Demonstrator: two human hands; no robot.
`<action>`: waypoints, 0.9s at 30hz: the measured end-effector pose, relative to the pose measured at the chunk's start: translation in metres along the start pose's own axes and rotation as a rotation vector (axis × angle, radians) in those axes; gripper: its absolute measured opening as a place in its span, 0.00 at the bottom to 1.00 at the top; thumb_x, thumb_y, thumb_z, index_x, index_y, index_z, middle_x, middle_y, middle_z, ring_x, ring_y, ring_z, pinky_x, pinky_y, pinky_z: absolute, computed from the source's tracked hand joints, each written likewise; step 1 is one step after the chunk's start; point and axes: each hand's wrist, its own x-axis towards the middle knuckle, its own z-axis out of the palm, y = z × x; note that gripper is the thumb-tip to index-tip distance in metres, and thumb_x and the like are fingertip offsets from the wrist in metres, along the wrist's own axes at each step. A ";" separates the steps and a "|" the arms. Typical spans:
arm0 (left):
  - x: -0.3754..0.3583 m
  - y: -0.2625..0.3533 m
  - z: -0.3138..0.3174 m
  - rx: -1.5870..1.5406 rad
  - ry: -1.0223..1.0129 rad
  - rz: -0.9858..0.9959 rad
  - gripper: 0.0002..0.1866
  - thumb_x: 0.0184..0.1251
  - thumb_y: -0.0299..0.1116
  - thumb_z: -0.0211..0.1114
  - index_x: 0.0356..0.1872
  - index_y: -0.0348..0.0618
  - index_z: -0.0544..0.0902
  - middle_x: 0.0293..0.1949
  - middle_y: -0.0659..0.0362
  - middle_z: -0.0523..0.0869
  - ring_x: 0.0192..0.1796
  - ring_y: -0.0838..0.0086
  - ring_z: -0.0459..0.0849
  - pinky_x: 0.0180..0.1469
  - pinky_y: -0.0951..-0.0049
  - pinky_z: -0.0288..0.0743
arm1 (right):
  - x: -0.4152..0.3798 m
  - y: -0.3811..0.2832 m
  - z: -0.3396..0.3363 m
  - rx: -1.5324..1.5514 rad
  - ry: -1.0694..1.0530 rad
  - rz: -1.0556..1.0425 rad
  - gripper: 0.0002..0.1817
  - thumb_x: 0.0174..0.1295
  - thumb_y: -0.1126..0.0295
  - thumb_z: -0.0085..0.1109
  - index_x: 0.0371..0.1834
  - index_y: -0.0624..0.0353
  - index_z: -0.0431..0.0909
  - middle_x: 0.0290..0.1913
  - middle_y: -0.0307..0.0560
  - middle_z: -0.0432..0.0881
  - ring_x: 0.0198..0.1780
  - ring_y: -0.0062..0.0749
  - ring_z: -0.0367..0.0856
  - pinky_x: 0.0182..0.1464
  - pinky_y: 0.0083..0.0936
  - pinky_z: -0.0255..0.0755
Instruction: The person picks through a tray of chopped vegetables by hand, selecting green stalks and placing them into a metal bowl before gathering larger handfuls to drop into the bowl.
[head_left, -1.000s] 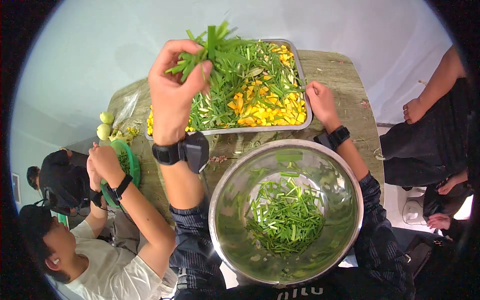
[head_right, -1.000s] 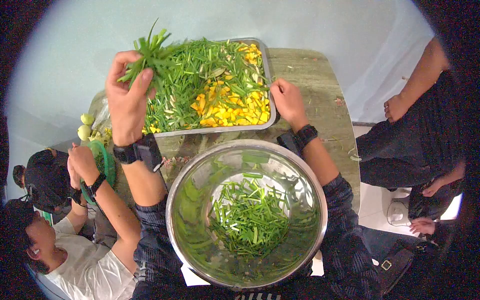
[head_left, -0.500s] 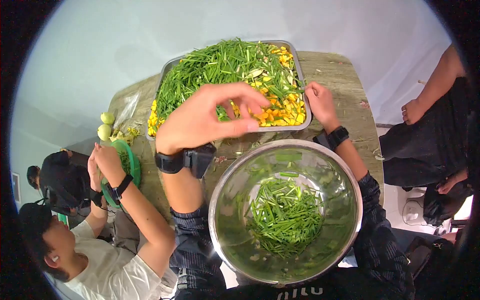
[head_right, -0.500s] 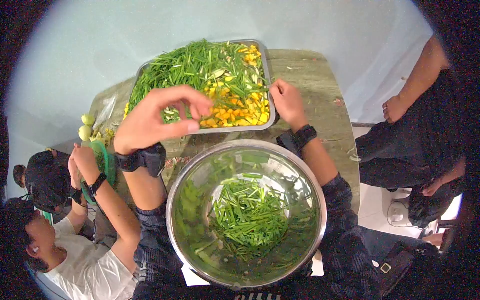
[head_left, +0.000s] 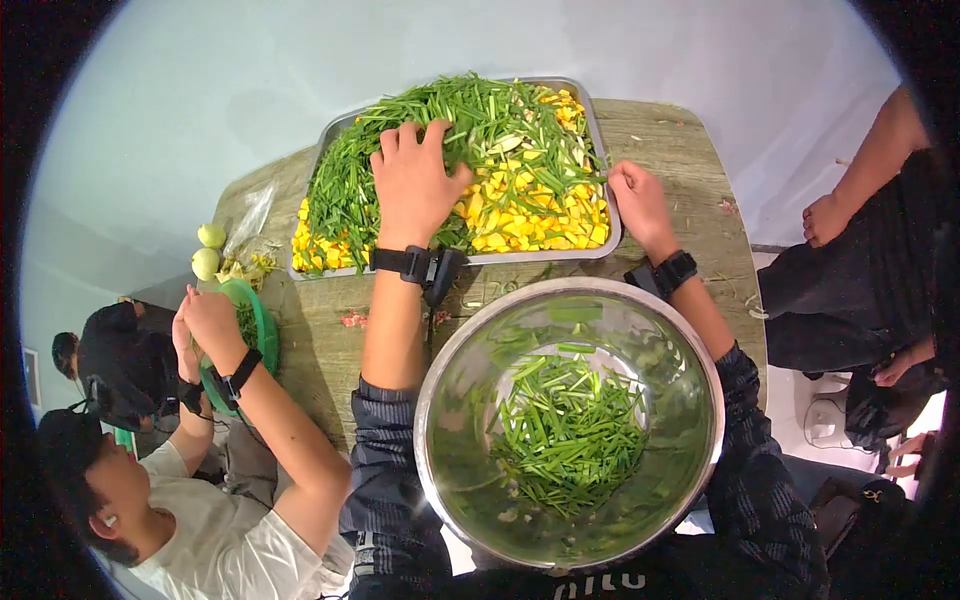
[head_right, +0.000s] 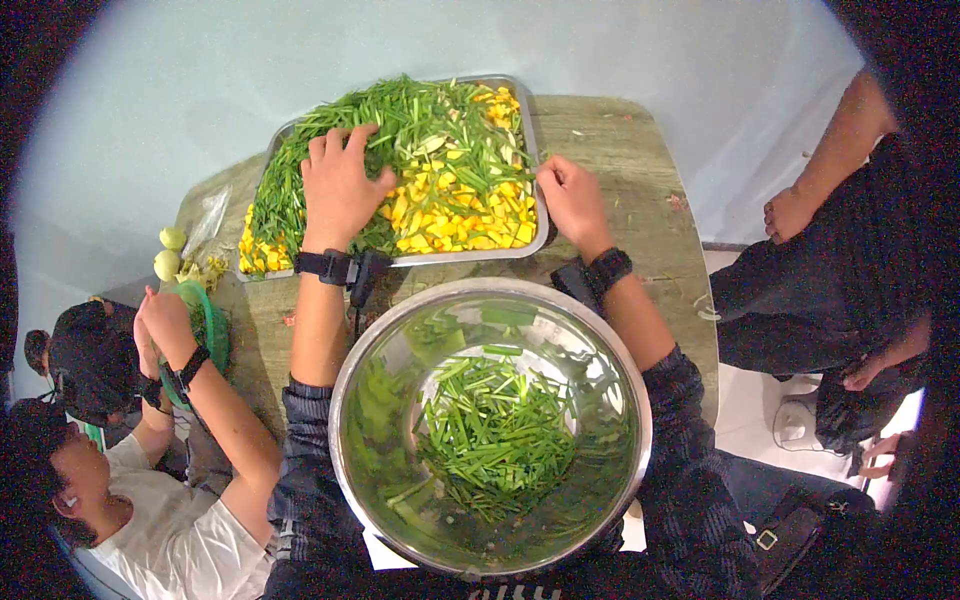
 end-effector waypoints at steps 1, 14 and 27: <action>0.002 -0.002 0.000 -0.050 -0.039 -0.002 0.27 0.55 0.37 0.76 0.59 0.53 0.83 0.55 0.53 0.83 0.61 0.53 0.77 0.61 0.53 0.74 | 0.000 -0.001 -0.001 -0.011 0.005 0.000 0.14 0.68 0.63 0.55 0.39 0.64 0.83 0.31 0.56 0.85 0.32 0.43 0.85 0.38 0.35 0.75; 0.001 -0.008 -0.004 -0.137 -0.024 -0.004 0.24 0.54 0.36 0.77 0.55 0.53 0.85 0.52 0.56 0.83 0.58 0.57 0.79 0.58 0.54 0.76 | 0.041 -0.054 -0.033 -0.061 -0.113 -0.206 0.14 0.62 0.61 0.65 0.38 0.63 0.82 0.32 0.49 0.85 0.36 0.35 0.85 0.44 0.33 0.77; -0.006 -0.044 -0.013 0.048 -0.094 -0.219 0.41 0.49 0.57 0.78 0.69 0.66 0.77 0.70 0.46 0.73 0.73 0.44 0.67 0.71 0.39 0.62 | 0.085 -0.169 0.065 -0.531 -0.336 -0.691 0.34 0.52 0.52 0.73 0.63 0.47 0.75 0.59 0.49 0.76 0.58 0.46 0.76 0.59 0.42 0.77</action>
